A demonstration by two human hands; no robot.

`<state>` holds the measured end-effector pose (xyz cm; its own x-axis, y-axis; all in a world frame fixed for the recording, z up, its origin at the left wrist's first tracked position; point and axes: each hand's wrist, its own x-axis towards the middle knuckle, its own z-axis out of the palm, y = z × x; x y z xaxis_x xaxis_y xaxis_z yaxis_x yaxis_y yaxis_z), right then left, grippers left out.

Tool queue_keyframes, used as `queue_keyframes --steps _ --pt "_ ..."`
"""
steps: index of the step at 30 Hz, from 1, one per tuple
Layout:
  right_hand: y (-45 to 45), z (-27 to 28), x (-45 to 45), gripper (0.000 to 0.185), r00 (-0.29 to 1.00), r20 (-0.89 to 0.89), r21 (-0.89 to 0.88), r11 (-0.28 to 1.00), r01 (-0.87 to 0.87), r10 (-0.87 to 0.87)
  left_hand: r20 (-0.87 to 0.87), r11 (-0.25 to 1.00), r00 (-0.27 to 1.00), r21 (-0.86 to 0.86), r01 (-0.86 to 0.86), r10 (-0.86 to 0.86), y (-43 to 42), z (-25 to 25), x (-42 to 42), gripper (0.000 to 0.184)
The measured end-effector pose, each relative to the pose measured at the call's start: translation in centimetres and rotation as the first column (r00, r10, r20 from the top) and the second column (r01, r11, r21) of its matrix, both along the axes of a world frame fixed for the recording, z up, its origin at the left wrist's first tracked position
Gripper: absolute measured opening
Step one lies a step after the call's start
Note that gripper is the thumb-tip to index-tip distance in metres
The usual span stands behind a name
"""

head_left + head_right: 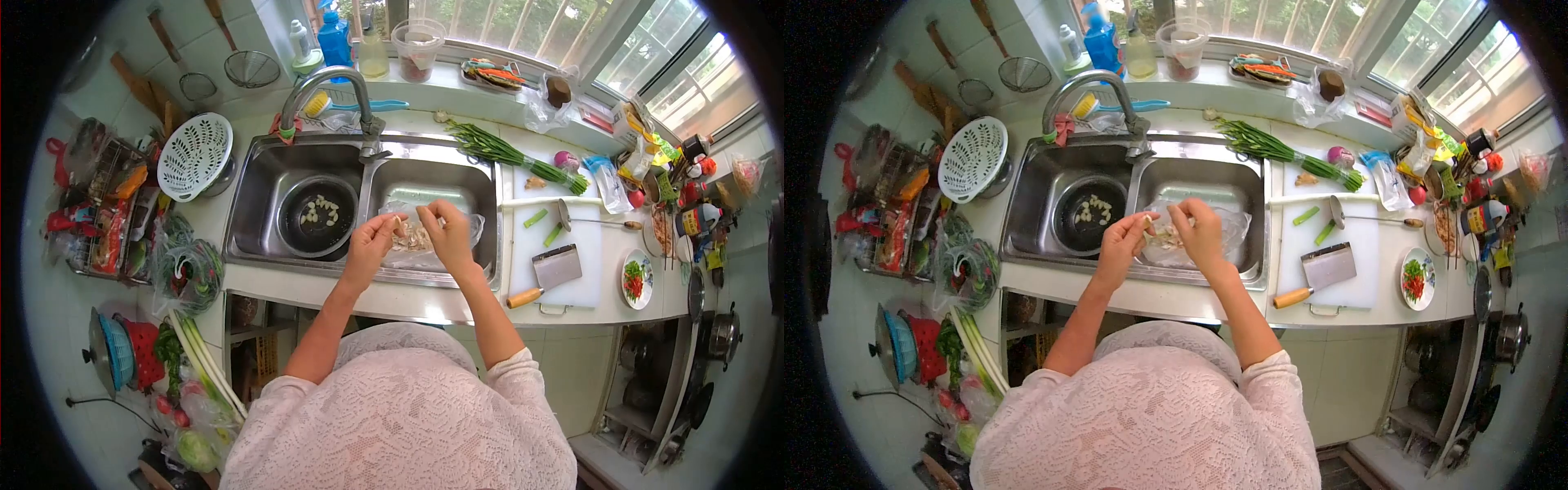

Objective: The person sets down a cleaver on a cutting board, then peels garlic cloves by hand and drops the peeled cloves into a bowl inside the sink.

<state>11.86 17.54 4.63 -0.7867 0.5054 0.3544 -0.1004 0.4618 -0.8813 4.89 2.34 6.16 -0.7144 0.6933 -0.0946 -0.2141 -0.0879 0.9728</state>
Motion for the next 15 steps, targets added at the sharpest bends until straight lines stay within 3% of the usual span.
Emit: queue_keyframes --steps 3,6,8,11,15 --pt "-0.3 1.3 0.2 0.008 0.989 -0.138 0.056 0.997 -0.052 0.059 0.013 1.000 1.000 0.001 0.006 -0.006 0.0 -0.4 -0.1 0.028" --pt "-0.9 2.9 0.4 0.008 0.980 -0.132 0.090 0.986 -0.138 0.149 -0.101 0.999 0.995 -0.048 -0.003 -0.002 0.1 -0.5 0.0 0.028" --pt "-1.0 2.6 0.3 0.009 0.976 -0.145 0.142 0.980 -0.140 0.161 -0.393 0.994 0.919 -0.083 -0.077 0.038 0.3 -0.3 0.4 0.026" --pt "-1.1 2.5 0.0 0.009 0.970 -0.157 0.232 0.962 -0.147 0.186 -0.548 0.990 0.835 -0.091 -0.110 0.043 0.3 -0.2 0.5 0.025" --pt "-1.1 2.7 0.0 0.008 0.964 -0.159 0.310 0.938 -0.157 0.214 -0.613 0.974 0.789 -0.150 -0.170 0.043 0.1 -0.2 0.7 0.021"
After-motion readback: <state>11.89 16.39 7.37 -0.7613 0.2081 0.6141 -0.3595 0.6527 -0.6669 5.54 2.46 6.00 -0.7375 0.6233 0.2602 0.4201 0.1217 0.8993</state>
